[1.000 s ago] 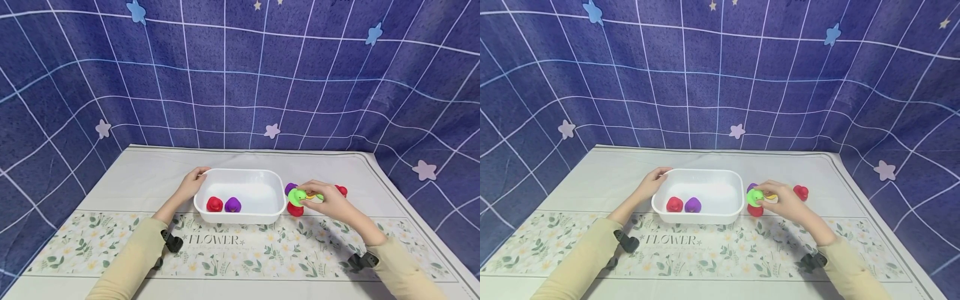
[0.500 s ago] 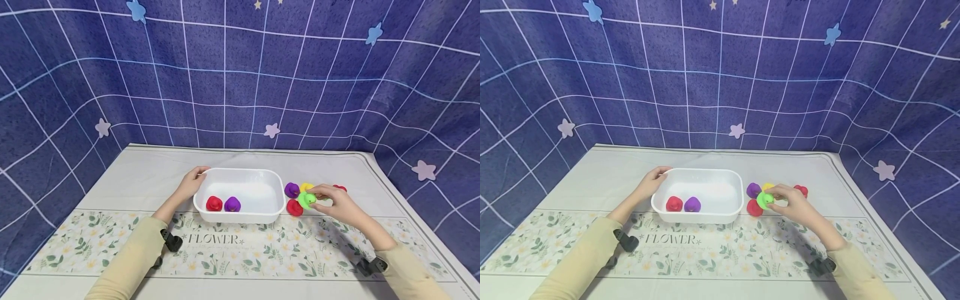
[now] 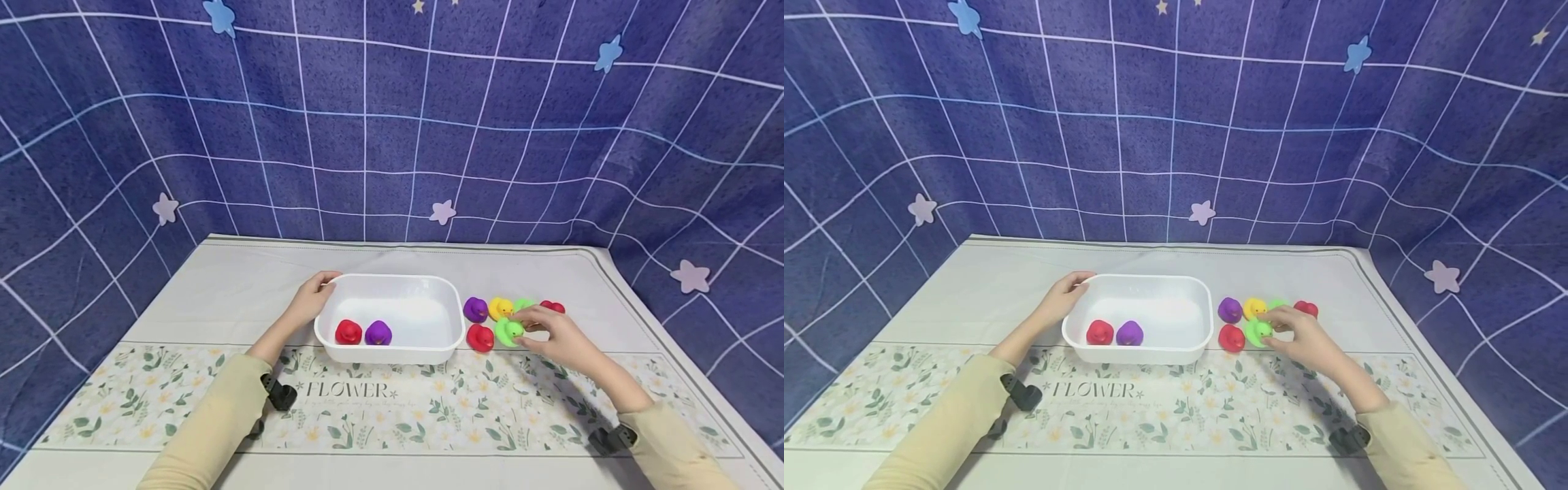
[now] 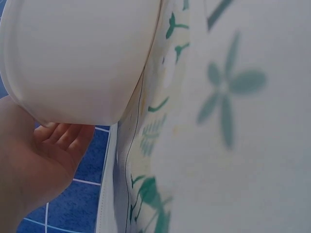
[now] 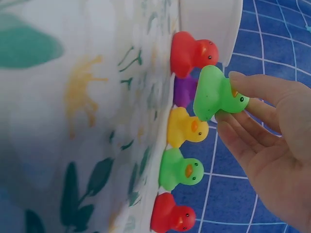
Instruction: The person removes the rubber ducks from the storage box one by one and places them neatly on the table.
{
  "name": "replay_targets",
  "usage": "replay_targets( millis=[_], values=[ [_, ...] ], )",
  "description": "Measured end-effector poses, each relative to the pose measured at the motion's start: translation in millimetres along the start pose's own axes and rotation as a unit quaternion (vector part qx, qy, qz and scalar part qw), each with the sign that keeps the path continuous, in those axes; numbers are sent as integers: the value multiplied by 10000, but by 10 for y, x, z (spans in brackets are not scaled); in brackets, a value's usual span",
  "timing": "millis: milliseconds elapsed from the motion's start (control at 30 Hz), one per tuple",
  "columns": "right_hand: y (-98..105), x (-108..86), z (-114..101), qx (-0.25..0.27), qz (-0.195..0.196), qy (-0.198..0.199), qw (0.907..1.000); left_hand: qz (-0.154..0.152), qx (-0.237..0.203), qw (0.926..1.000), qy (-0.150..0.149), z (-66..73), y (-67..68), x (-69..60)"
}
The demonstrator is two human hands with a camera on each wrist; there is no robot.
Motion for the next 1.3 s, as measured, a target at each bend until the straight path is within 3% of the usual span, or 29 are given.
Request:
replay_targets(
  millis=[300,567,833,1300],
  values=[
    [-101,-51,152,103,-249,-121,9996,70,-83,9992,-379,-25,29,-14],
    [-149,-67,183,177,-395,-173,9989,-41,70,10000,2,-60,-1,15],
    [-150,-60,187,222,-487,-316,9981,-55,34,10000,46,-26,4,-14],
    [-28,153,-70,-13,65,276,9996,-59,-37,10000,32,-13,2,-2]
  ],
)
Point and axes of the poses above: each hand's wrist, its own x-axis towards the middle knuckle, its own y-axis out of the back of the hand, z = x × y, the point moved 8 cm from there along x, towards the middle knuckle, and after that the axes turned 1 degree about y, right-handed, at the moved point
